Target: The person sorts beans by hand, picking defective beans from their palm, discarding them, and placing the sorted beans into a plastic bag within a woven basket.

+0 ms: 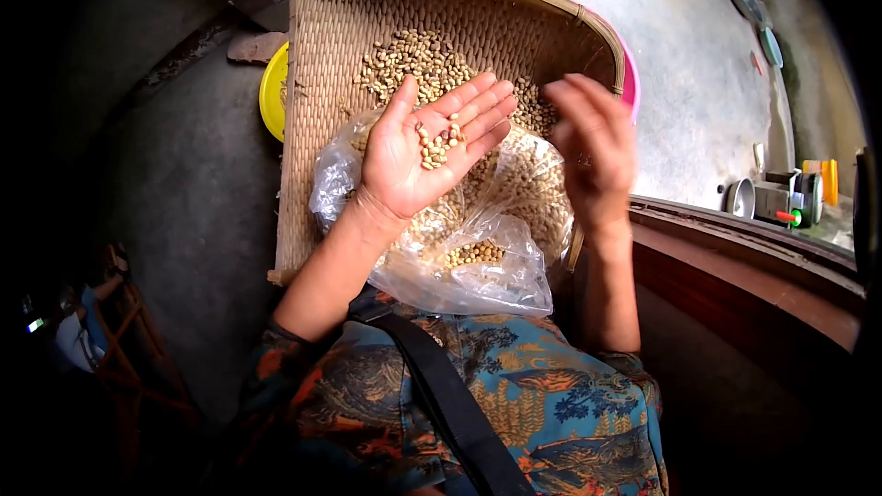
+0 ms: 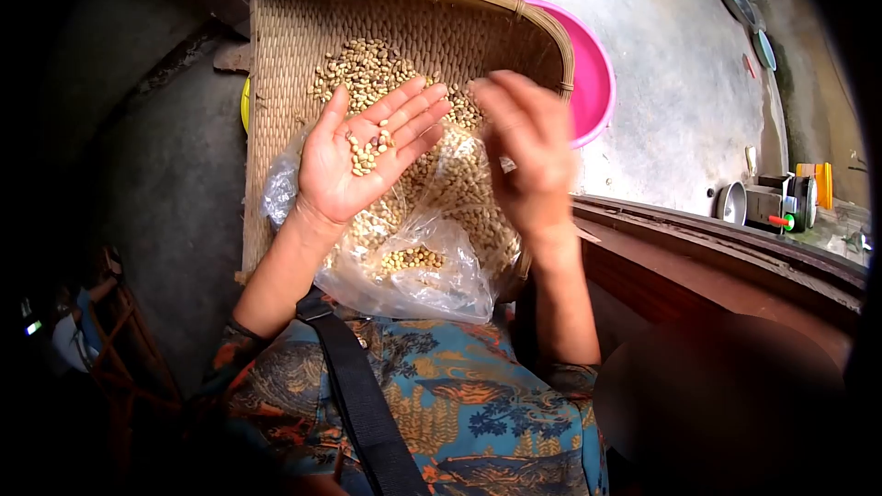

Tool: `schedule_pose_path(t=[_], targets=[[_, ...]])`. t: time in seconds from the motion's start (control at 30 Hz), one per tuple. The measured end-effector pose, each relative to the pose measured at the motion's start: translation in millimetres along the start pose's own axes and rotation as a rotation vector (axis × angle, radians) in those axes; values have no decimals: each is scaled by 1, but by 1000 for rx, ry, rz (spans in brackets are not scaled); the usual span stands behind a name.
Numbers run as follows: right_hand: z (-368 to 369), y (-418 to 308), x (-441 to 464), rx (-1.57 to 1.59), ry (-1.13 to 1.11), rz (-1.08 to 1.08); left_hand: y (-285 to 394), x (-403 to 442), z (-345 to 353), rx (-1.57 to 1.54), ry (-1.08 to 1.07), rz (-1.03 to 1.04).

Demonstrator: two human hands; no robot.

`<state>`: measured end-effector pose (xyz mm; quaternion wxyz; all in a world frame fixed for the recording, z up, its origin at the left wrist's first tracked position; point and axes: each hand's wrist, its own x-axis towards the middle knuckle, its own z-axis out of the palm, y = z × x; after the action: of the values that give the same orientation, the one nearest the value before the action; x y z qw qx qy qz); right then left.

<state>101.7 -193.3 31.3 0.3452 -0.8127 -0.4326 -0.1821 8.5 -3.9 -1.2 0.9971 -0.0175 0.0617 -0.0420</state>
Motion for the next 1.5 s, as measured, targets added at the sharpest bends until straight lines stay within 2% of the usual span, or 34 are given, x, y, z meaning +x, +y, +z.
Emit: schedule_pose_path(t=[0.07, 0.23, 0.4, 0.43, 0.6, 0.87, 1.23, 1.5], targets=[[15, -22, -10, 54, -205, -70, 1, 0, -2, 45, -15, -18], [28, -43, -13, 57, -319, -141, 0, -2, 2, 170, 32, -15], [30, -31, -9, -26, -244, -101, 3, -4, -4, 64, -63, -63], [28, -29, -10, -22, -241, -66, -1, -3, 4, 83, 68, -4], [25, -24, -19, 45, -181, 48, 1, -3, -2, 16, -1, -4], [35, -33, -14, 155, 19, 17, 0, -3, 2, 109, 11, -6], [41, -33, -5, 112, 55, 62, -3, -4, 4, 84, 23, -8], [39, -41, 1, 153, -69, -135, -1, -8, 8, 169, 47, -60]])
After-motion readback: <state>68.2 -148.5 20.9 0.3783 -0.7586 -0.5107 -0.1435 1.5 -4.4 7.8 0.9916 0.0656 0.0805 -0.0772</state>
